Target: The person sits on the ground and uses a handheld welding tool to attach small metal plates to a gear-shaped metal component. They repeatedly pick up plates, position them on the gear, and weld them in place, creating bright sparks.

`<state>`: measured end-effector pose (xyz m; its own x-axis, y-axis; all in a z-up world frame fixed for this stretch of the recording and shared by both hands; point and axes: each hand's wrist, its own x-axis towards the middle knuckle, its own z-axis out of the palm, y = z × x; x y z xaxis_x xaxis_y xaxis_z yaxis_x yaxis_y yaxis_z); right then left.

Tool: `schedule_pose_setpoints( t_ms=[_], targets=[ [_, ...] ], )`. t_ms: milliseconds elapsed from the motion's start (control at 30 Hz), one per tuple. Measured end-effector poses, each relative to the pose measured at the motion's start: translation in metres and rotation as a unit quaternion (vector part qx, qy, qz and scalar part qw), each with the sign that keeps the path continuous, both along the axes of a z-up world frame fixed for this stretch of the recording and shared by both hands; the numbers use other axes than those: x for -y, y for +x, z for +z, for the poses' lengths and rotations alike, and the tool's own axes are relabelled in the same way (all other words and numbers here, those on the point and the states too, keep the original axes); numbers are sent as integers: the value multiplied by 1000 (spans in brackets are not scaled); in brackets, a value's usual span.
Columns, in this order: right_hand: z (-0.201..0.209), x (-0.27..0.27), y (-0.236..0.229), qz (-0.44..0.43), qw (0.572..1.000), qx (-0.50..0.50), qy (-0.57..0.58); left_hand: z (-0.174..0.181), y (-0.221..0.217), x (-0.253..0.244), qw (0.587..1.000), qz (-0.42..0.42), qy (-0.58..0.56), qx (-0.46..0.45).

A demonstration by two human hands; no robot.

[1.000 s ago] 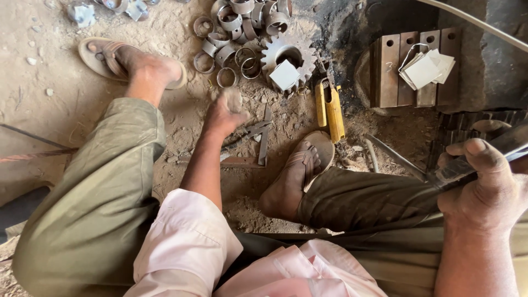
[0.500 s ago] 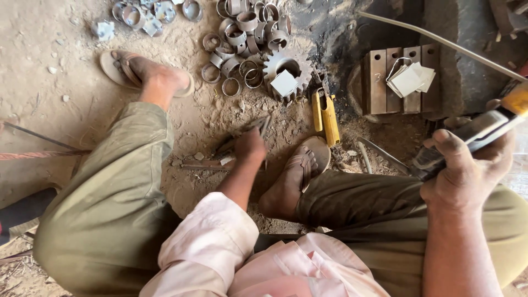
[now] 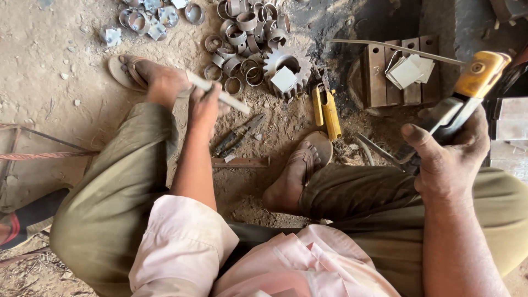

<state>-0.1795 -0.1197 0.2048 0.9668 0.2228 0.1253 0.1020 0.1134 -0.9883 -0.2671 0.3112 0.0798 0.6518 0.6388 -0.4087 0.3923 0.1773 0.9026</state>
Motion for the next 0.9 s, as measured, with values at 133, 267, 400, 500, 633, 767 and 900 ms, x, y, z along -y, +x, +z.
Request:
schedule_pose_setpoints(
  t_ms=[133,267,400,500,633,767,900],
  targets=[
    [4,-4,-2,1,1000,-3,-17,-12,24,24,996,-19,-45,78],
    [15,-10,-4,-17,999,-11,-26,-28,35,80,989,4,-128,79],
    [19,-12,-3,-31,999,-22,-26,-41,42,107,978,34,-195,60],
    [20,-13,-3,-33,999,-28,-17,-48,44,110,981,30,-182,58],
    [17,-13,-1,-27,999,-21,-17,-47,43,106,980,26,-189,58],
    [16,-11,-2,-27,999,-24,-30,-42,44,107,974,31,-215,65],
    [16,-11,-1,-25,999,-24,-31,-37,45,107,971,30,-227,74]
  ],
)
